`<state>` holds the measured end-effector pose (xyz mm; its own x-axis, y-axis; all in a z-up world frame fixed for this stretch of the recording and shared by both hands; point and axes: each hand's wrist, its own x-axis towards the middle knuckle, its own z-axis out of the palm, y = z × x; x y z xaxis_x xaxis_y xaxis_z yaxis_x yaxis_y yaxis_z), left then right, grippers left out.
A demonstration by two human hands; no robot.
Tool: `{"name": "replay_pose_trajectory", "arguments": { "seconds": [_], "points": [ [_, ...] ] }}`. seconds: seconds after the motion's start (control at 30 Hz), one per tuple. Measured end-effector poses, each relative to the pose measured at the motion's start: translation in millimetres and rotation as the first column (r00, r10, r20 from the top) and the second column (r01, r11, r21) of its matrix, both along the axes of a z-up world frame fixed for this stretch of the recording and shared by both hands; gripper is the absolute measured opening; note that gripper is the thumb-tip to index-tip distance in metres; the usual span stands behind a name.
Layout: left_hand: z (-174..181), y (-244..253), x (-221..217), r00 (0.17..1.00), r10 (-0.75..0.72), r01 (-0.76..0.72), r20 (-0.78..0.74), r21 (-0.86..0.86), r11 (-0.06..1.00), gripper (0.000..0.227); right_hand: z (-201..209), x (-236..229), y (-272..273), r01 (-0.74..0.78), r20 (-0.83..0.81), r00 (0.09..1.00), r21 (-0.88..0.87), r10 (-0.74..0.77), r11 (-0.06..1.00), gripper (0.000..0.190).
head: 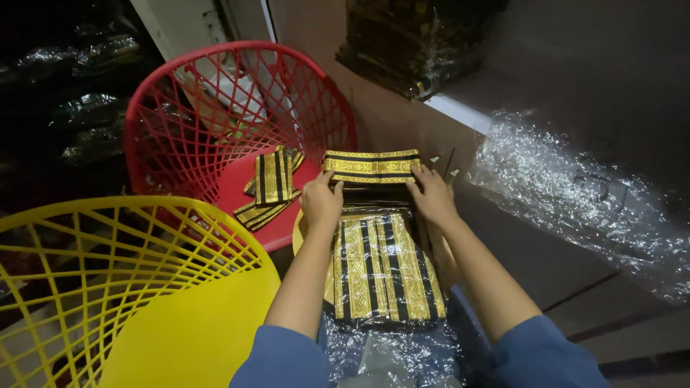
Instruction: The person folds several black and gold patterned textile pieces and stacks them on a small round table. They then wrap the stack in clear plastic wrap, smoothing the wrap around the bundle. The wrapped bundle remains on the table at the end.
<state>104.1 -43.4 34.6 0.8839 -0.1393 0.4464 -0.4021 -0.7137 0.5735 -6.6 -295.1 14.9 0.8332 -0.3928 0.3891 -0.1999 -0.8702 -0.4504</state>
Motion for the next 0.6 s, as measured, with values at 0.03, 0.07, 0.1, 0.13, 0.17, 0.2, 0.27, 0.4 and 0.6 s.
{"name": "replay_pose_trajectory", "arguments": {
  "seconds": [0.03, 0.07, 0.1, 0.13, 0.17, 0.2, 0.27, 0.4, 0.6],
  "points": [
    [19.0, 0.6, -11.6, 1.000, -0.001, 0.001, 0.000, -0.001, 1.000, 0.046, -6.6, 1.1, -6.4, 0.001, 0.000, 1.000, -0.001, -0.001, 1.000, 0.053],
    [38.0, 1.4, -23.2, 0.991, 0.038, -0.048, -0.132, -0.074, 0.996, 0.048, -13.1, 2.2, -12.5, -0.021, 0.103, 0.994, -0.011, 0.022, 1.000, 0.050],
    [56.5, 3.3, -35.1, 0.962, 0.068, -0.107, -0.265, -0.137, 0.985, 0.049, -20.5, 3.3, -17.6, -0.043, 0.204, 0.978, -0.022, 0.046, 0.999, 0.046],
    [37.7, -0.5, -21.1, 0.962, 0.069, -0.108, -0.266, -0.137, 0.985, 0.049, -5.4, -4.1, -6.9, -0.043, 0.203, 0.978, -0.021, 0.047, 0.999, 0.046],
    [19.6, -5.1, -6.4, 0.978, 0.023, -0.083, -0.209, -0.279, 0.957, 0.053, 10.5, -11.2, 3.1, 0.051, 0.138, 0.987, 0.207, -0.081, 0.977, 0.048],
    [1.5, -9.7, 8.2, 0.989, -0.014, -0.049, -0.146, -0.414, 0.909, 0.057, 26.4, -18.4, 13.2, 0.154, 0.044, 0.981, 0.418, -0.189, 0.895, 0.051],
    [-4.0, -14.4, 10.5, 0.963, -0.114, -0.036, -0.245, -0.536, 0.844, 0.059, 9.1, -12.7, 4.6, 0.056, 0.144, 0.971, 0.642, -0.193, 0.765, 0.055],
    [-36.8, -18.7, 28.2, 0.783, -0.429, -0.130, -0.450, -0.794, 0.594, 0.027, -3.7, -16.9, -8.4, -0.047, 0.105, 0.981, 0.944, -0.163, 0.327, 0.052],
    [-16.4, 2.8, -21.4, 0.665, -0.647, -0.216, -0.373, -0.926, 0.311, 0.021, 38.6, -60.1, 28.6, -0.052, 0.053, 0.999, 0.978, 0.001, 0.202, 0.040]
  ]
}}
